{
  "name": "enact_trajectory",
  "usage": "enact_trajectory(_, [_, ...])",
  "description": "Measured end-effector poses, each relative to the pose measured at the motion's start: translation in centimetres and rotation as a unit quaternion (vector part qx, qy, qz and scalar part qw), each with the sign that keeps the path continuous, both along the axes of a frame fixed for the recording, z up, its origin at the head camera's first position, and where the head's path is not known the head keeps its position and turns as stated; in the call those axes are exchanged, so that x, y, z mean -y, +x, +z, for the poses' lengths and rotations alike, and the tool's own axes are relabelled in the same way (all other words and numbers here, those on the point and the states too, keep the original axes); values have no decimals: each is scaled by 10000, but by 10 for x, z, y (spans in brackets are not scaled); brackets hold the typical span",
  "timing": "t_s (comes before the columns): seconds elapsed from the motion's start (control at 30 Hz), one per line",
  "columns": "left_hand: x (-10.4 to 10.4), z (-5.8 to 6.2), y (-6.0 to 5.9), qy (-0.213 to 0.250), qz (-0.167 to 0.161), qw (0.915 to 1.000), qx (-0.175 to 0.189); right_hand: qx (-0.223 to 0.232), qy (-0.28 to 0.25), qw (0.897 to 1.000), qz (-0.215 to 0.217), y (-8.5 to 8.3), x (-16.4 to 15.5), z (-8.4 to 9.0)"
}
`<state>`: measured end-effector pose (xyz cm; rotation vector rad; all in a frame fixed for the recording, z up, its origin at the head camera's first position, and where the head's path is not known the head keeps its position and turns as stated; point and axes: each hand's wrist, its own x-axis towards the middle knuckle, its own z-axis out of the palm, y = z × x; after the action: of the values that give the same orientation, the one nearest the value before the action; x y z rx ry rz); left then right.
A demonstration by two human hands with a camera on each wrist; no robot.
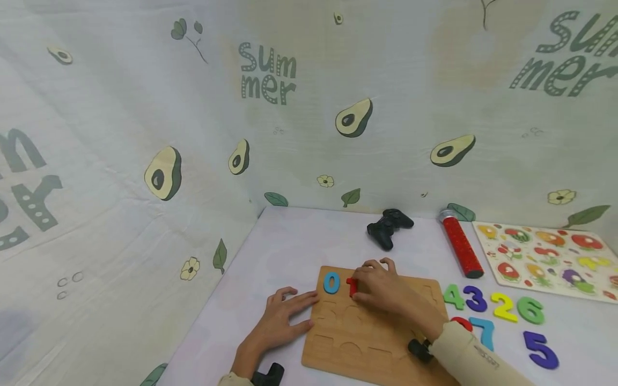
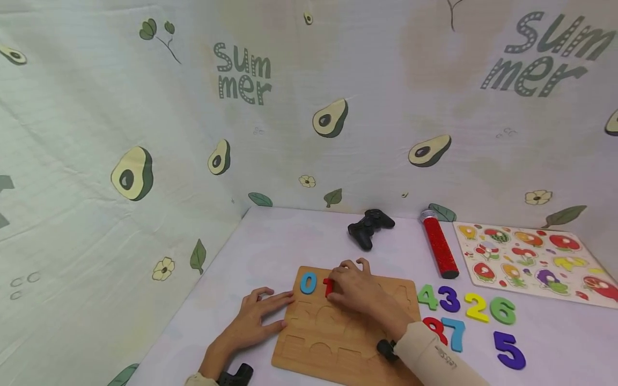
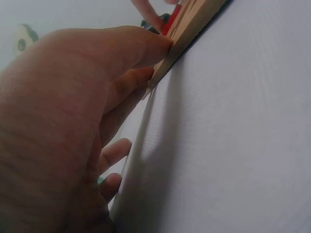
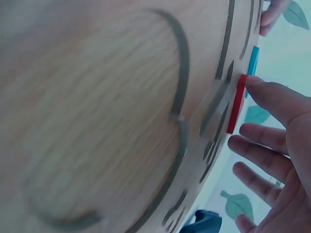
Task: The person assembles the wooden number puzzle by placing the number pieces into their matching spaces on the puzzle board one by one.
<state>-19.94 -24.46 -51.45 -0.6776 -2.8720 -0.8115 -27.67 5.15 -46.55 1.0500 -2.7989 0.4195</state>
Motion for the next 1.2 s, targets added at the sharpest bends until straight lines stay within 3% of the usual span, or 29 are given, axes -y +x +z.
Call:
enact_trajectory(0.53, [1, 0, 1, 55, 35, 10000, 0, -148, 224, 9996, 60, 15, -44, 12])
enact_trajectory(0.77, [-1, 2, 3, 51, 58, 9999, 87, -262, 225, 9993, -157, 25, -62, 15])
enact_trajectory(1.2, [2, 3, 1, 77, 67, 9999, 89, 13, 158, 9977, -660, 38, -97, 20])
